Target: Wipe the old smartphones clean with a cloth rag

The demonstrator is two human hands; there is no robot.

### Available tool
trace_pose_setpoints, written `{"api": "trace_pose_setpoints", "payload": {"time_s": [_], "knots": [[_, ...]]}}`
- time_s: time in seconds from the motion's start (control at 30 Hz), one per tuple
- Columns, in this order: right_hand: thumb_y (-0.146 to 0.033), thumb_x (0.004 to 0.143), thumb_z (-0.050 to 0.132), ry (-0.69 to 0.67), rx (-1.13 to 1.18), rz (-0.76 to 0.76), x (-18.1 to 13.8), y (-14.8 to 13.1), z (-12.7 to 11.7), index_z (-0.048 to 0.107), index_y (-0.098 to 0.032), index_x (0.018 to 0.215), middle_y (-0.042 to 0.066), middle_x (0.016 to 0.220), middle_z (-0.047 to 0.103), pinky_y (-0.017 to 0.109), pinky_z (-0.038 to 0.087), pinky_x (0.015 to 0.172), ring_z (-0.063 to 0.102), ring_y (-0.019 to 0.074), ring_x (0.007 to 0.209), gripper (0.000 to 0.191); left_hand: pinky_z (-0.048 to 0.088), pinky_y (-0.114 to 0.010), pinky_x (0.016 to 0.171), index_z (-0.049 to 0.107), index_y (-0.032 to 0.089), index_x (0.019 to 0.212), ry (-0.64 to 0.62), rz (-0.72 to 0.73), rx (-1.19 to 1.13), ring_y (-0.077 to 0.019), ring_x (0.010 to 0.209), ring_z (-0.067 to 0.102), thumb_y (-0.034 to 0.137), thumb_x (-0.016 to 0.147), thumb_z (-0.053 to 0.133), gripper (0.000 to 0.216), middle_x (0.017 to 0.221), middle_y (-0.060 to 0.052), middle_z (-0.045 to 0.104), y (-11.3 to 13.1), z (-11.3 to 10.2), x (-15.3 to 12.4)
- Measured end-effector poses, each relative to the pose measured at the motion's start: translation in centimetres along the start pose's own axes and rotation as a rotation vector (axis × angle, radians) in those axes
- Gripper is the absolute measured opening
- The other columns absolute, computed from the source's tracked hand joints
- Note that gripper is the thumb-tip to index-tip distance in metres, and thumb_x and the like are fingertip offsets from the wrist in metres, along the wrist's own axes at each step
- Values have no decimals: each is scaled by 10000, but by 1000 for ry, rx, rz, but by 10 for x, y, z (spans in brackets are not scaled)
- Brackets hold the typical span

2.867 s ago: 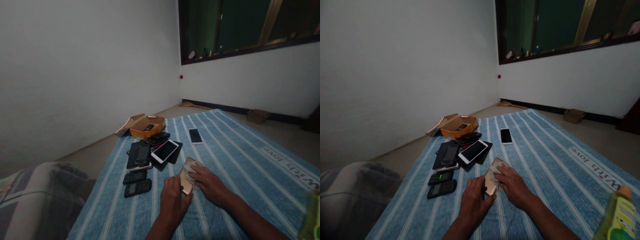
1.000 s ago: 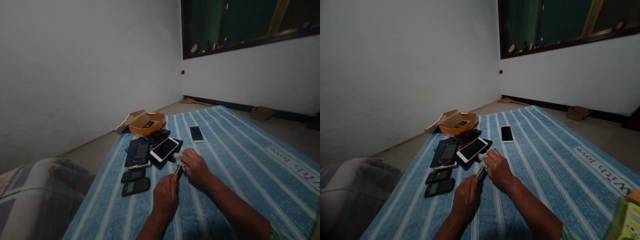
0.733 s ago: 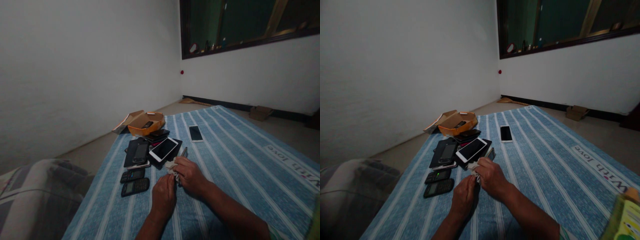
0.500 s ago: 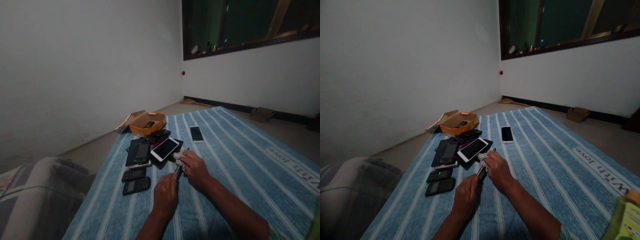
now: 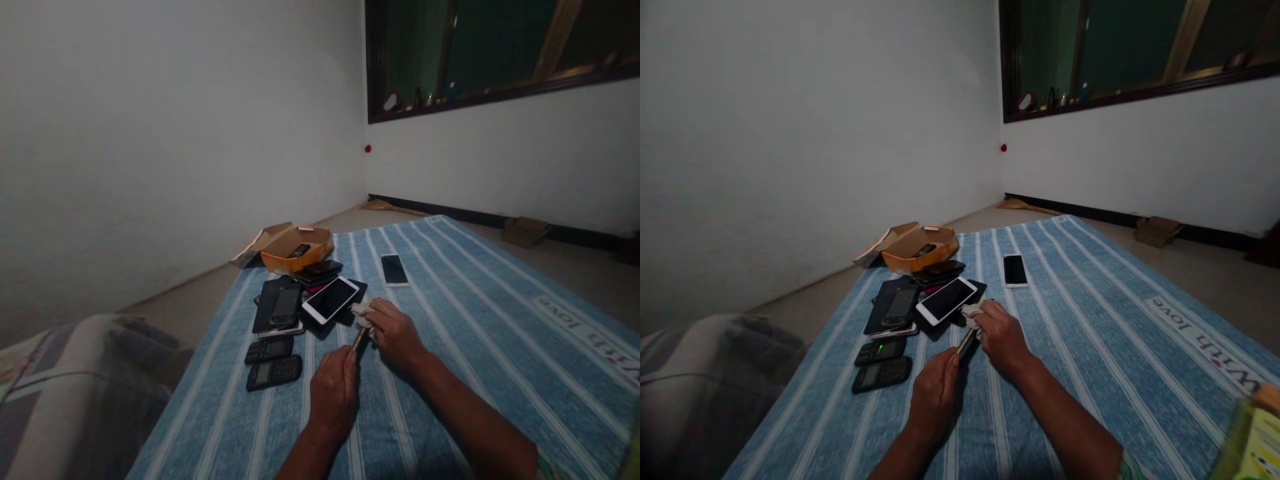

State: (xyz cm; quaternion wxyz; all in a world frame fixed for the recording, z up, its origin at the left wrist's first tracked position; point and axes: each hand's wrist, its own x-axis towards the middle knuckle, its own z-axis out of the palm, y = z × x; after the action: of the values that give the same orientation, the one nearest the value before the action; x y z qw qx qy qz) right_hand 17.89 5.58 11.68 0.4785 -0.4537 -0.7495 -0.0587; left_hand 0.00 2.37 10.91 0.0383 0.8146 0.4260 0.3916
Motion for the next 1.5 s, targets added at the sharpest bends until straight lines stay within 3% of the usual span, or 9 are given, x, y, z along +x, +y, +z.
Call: {"api": "trace_pose_setpoints", "payload": {"time_s": [0.23, 0.4, 0.57, 0.77, 0.93, 1.13, 1.33, 1.5], "knots": [[-28, 806, 470, 21, -13, 76, 2, -6, -6, 700, -191, 881, 83, 875, 639, 308, 525, 742, 595, 203, 846, 292, 575, -331, 702, 632, 132, 1088, 26, -4, -74, -209, 795, 684, 275, 1021, 368, 307, 877, -96, 718, 0, 4, -5], [-51, 746, 461, 127, 220, 301, 13, -14, -16, 703, -175, 1067, 57, 891, 687, 288, 530, 734, 649, 177, 797, 421, 570, -338, 691, 636, 154, 1043, 1, 15, -66, -206, 775, 672, 250, 1024, 337, 314, 856, -89, 710, -1, 2, -3], [-95, 724, 508, 135, 426, 433, 19, -22, -22, 740, -187, 843, 34, 810, 691, 270, 519, 666, 664, 171, 749, 276, 548, -326, 660, 613, 179, 960, -17, 79, -36, -198, 738, 638, 235, 1026, 329, 297, 820, -65, 685, 4, 1, -1], [-30, 695, 474, 91, 366, 308, 19, -22, -23, 686, -193, 768, 39, 852, 668, 266, 506, 719, 644, 163, 795, 278, 519, -323, 625, 588, 178, 945, -52, 164, 37, -200, 694, 597, 198, 1014, 346, 252, 778, -56, 653, 10, -1, -1], [12, 736, 458, -51, -14, 123, 9, -12, -16, 652, -172, 822, 80, 886, 639, 292, 468, 742, 588, 197, 841, 280, 555, -370, 692, 578, 139, 1090, -109, 271, 126, -234, 790, 606, 198, 981, 418, 202, 929, -115, 675, 14, 1, -7], [0, 748, 594, -270, -369, 108, -12, -7, 1, 626, -186, 739, 67, 795, 618, 291, 396, 631, 533, 212, 784, 189, 580, -432, 780, 580, 148, 1080, -174, 272, 175, -276, 907, 609, 167, 883, 558, 198, 1037, -134, 664, 15, 6, -13], [-39, 791, 621, -314, -386, 112, -23, -13, 2, 635, -190, 747, 69, 829, 635, 298, 407, 681, 548, 206, 797, 158, 572, -441, 770, 561, 168, 1100, -188, 239, 135, -273, 891, 617, 181, 847, 591, 255, 1035, -123, 671, 12, 6, -13], [-60, 795, 611, -319, -293, 138, -28, -17, 3, 650, -183, 746, 74, 821, 646, 300, 427, 689, 571, 216, 813, 138, 545, -413, 707, 554, 173, 1089, -116, 206, 104, -271, 840, 632, 322, 854, 628, 288, 969, -103, 681, 10, 6, -12]]}}
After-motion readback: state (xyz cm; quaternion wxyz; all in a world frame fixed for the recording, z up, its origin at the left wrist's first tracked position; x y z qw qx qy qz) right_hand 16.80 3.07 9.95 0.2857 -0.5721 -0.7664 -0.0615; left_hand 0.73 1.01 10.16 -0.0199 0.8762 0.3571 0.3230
